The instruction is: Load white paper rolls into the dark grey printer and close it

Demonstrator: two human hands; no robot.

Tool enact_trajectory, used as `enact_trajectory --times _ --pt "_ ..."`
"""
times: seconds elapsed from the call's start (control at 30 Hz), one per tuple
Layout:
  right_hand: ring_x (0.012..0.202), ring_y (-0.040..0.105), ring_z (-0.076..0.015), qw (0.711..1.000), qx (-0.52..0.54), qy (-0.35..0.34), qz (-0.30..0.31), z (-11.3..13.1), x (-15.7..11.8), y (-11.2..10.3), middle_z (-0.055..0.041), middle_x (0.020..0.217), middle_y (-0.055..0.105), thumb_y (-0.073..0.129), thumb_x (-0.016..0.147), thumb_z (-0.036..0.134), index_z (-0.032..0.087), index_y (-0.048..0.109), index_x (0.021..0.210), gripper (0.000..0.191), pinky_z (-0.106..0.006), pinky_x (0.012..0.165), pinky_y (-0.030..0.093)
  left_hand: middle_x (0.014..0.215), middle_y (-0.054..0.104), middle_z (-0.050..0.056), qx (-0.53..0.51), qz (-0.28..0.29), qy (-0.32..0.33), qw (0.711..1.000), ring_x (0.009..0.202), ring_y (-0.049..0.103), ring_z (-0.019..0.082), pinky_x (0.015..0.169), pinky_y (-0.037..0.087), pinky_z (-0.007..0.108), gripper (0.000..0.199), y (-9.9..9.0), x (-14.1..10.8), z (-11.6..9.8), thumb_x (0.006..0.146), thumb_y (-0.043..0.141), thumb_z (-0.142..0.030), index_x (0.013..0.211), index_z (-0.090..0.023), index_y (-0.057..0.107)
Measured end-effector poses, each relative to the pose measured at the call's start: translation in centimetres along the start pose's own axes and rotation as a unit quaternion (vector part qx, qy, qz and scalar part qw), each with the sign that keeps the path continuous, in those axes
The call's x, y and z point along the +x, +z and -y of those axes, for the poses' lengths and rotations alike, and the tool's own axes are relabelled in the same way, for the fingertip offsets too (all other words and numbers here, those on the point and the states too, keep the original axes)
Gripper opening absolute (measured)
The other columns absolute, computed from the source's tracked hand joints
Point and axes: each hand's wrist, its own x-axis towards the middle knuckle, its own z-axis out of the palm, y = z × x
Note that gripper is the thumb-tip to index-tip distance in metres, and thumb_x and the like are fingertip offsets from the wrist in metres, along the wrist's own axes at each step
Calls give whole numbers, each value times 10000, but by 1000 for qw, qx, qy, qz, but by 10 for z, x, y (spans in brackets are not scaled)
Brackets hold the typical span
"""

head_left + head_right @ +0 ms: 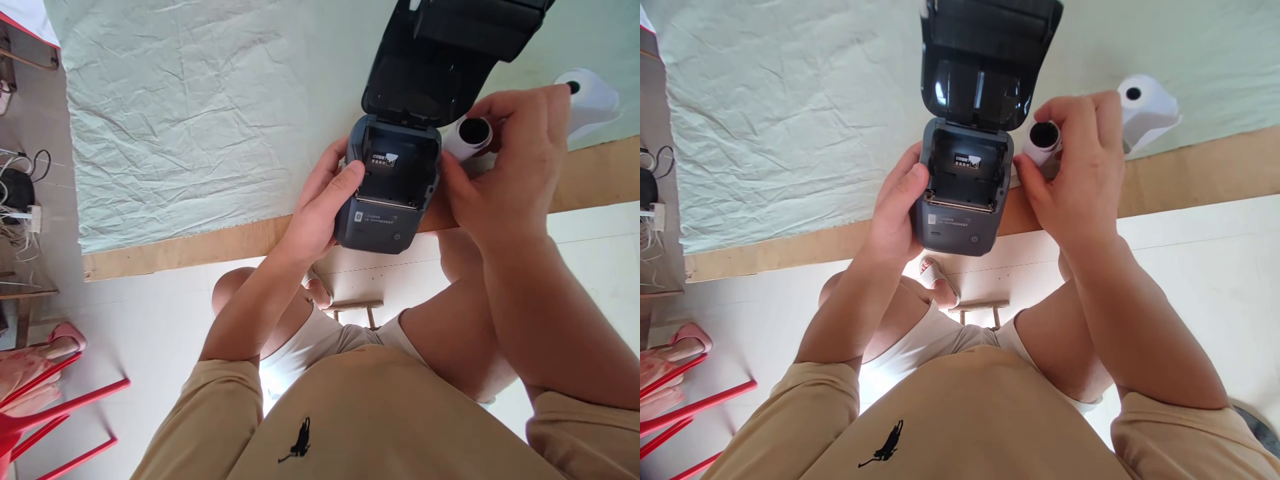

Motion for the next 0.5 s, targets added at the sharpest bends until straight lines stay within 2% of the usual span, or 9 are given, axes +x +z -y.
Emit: enact_trajectory --times 0.13,0.2,0.27,0.37,0.43,0.5 --pt "1026 778 -238 994 99 28 46 4 2 -15 -50 1251 749 760 971 375 344 577 1503 564 -492 847 706 1252 845 17 6 0 -4 1000 1336 895 331 804 770 343 409 -1 -1 0 1140 725 -638 1393 -318 747" --pt "988 790 -230 991 99 33 84 4 3 -23 -41 1228 778 742 951 303 342 598 1496 565 -480 833 710 1206 841 21 10 2 -9 1000 1338 894 335 817 776 354 419 0 -1 0 1145 712 -649 1400 -319 743" --pt "1018 800 -256 993 50 10 106 1 4 -27 -41 1194 773 766 939 323 323 665 1414 486 -486 814 708 1170 838 19 9 -2 -9 1000 1314 902 327 798 772 344 388 1 -1 -1 1152 711 -621 1389 -315 744" --pt "1093 807 -294 995 10 -26 97 -5 3 -28 -44 1181 741 812 959 437 315 724 1343 412 -513 820 714 1209 846 6 7 -16 -11 1000 1266 915 294 752 751 300 302 2 -1 -3 1167 709 -544 1353 -308 747" --pt "1098 814 -287 995 30 -11 100 -5 2 -27 -43 1253 763 812 982 457 339 686 1426 477 -533 849 720 1217 844 5 8 -17 -13 1000 1247 919 281 742 746 289 284 4 -2 -5 1179 694 -530 1349 -307 742" --pt "1073 823 -267 990 57 23 124 -1 3 -28 -35 1322 797 788 1000 405 366 616 1510 539 -539 874 724 1152 829 8 6 -16 -15 1000 1229 922 277 746 749 294 269 5 -2 -6 1190 676 -515 1349 -307 737"
